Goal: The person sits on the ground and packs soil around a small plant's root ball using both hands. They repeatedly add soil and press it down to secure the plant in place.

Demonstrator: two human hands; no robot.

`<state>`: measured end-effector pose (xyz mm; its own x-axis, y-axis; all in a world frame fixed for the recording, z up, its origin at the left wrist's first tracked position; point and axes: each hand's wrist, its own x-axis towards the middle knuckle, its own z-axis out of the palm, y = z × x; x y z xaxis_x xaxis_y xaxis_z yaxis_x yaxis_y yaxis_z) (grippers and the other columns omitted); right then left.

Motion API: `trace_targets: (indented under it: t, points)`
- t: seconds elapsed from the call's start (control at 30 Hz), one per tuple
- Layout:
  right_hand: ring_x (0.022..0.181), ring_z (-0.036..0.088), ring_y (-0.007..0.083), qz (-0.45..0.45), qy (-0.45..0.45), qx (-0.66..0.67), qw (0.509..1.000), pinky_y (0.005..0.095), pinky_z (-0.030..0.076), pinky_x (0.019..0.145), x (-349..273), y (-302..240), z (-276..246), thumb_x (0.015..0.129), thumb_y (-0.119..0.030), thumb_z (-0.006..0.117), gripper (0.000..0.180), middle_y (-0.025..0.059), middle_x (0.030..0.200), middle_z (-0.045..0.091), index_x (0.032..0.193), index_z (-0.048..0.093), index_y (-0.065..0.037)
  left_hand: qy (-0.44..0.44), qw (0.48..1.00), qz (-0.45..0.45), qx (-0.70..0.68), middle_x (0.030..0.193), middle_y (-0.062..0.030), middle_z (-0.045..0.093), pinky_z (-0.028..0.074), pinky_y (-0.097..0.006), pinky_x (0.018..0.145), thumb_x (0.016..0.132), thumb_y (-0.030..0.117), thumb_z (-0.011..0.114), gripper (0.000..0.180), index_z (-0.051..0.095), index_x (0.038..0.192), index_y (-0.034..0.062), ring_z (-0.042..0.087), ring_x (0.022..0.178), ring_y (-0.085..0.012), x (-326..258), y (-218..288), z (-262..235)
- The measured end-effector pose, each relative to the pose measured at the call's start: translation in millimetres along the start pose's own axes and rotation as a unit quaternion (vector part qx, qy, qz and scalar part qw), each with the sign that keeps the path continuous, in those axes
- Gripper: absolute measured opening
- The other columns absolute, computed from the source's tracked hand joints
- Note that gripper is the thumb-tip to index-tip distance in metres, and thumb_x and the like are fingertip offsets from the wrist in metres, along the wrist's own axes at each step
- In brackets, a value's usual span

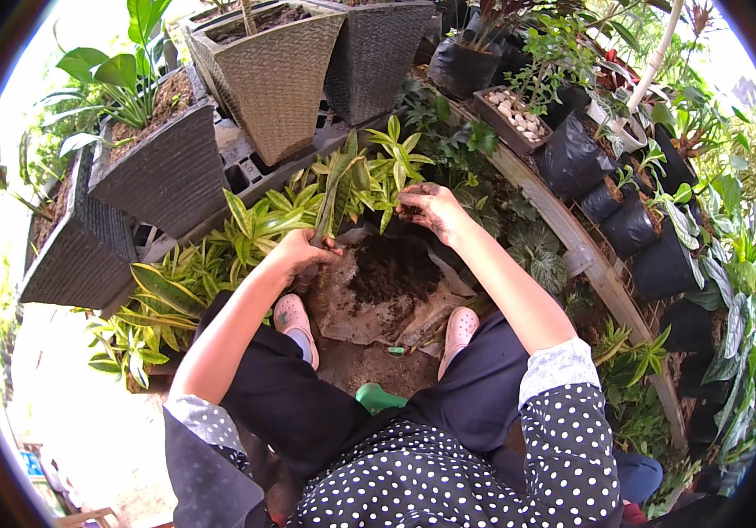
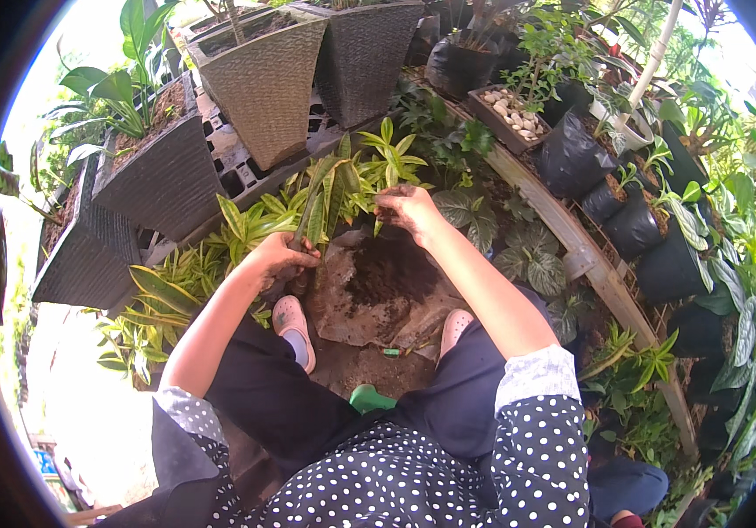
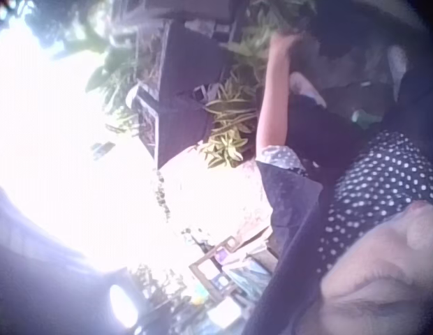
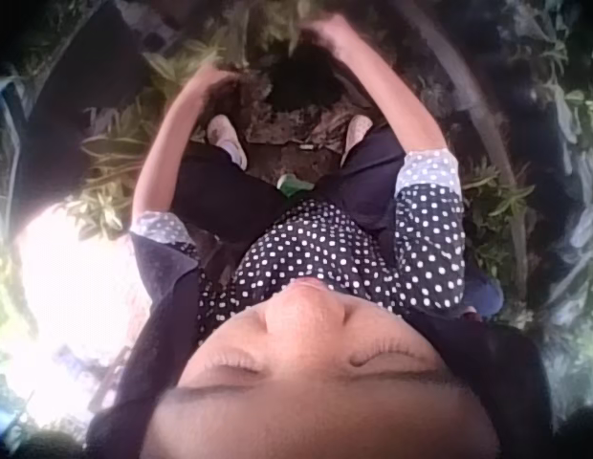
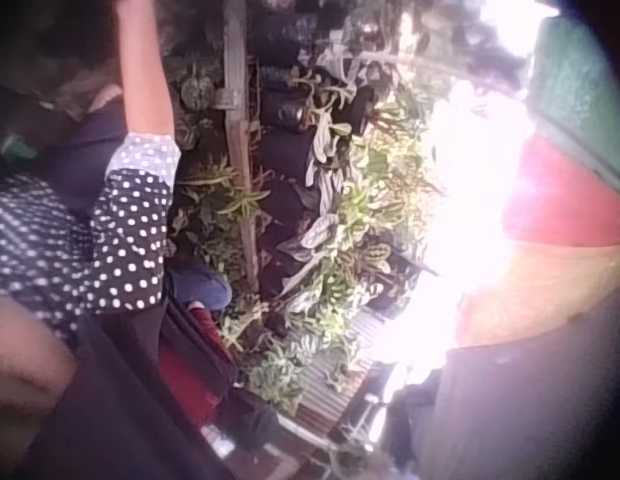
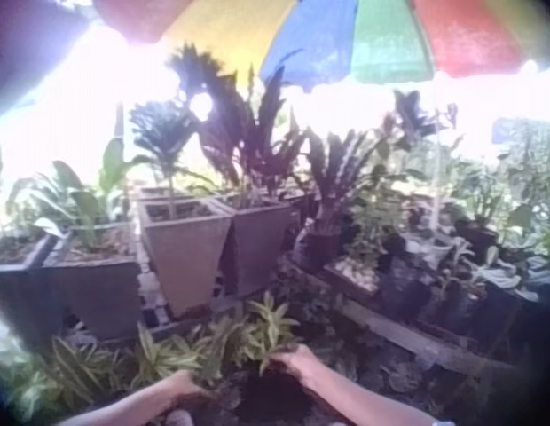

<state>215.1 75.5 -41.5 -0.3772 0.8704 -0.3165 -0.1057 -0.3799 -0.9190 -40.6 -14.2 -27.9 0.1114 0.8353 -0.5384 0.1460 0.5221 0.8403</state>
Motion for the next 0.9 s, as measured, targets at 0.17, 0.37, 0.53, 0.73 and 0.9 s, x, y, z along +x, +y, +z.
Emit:
trace_targets:
  t: [0.17, 0.37, 0.53, 0.73, 0.9]
  points:
    - [0.094, 0.063, 0.0241, -0.012, -0.032, 0.022, 0.999, 0.0315, 0.051, 0.083, 2, 2, -3, 0.088, -0.007, 0.052, 0.023, 0.0161, 0.100, 0.063, 0.108, 0.052, 0.005, 0.012, 0.996, 0.023, -0.080, 0.090, -0.0044, 0.064, 0.045, -0.024, 0.058, 0.072, 0.001, 0.069, 0.021, 0.054, 0.087, 0.0070, 0.057, 0.070, -0.0104, -3, 11, 10]
    - [0.093, 0.064, 0.0252, -0.018, -0.086, 0.036, 0.996, 0.0323, 0.052, 0.080, -9, -5, 9, 0.088, -0.006, 0.051, 0.028, 0.0177, 0.103, 0.063, 0.113, 0.049, 0.005, -0.056, 0.952, 0.102, -0.282, 0.088, -0.0100, 0.062, 0.046, -0.029, 0.067, 0.092, 0.040, 0.032, 0.041, 0.055, 0.090, 0.0063, 0.057, 0.080, -0.0194, 8, 16, 16]
    - [0.103, 0.059, 0.0209, 0.007, -0.089, 0.066, 0.994, 0.0330, 0.048, 0.085, -19, -15, 15, 0.090, -0.018, 0.054, 0.035, 0.0105, 0.112, 0.061, 0.119, 0.051, 0.002, -0.068, 0.924, 0.129, -0.354, 0.086, -0.0115, 0.063, 0.050, -0.035, 0.067, 0.094, 0.026, 0.037, 0.029, 0.055, 0.093, 0.0032, 0.061, 0.073, -0.0231, 22, 19, 27]
    - [0.100, 0.059, 0.0214, -0.038, -0.081, 0.091, 0.992, 0.0355, 0.047, 0.089, -12, -10, -1, 0.089, -0.016, 0.058, 0.036, 0.0107, 0.113, 0.060, 0.118, 0.051, 0.004, -0.092, 0.920, 0.119, -0.363, 0.089, -0.0090, 0.062, 0.050, -0.033, 0.071, 0.094, 0.026, 0.040, 0.029, 0.056, 0.102, 0.0027, 0.061, 0.076, -0.0213, 32, 24, 42]
    - [0.081, 0.066, 0.0239, -0.066, -0.021, 0.086, 0.994, 0.0327, 0.054, 0.076, -26, -26, 7, 0.088, -0.008, 0.057, 0.023, 0.0161, 0.089, 0.066, 0.104, 0.058, 0.007, -0.088, 0.913, 0.107, -0.384, 0.089, -0.0055, 0.060, 0.050, -0.031, 0.072, 0.094, 0.024, 0.044, 0.026, 0.055, 0.108, 0.0050, 0.060, 0.079, -0.0199, 37, 25, 44]
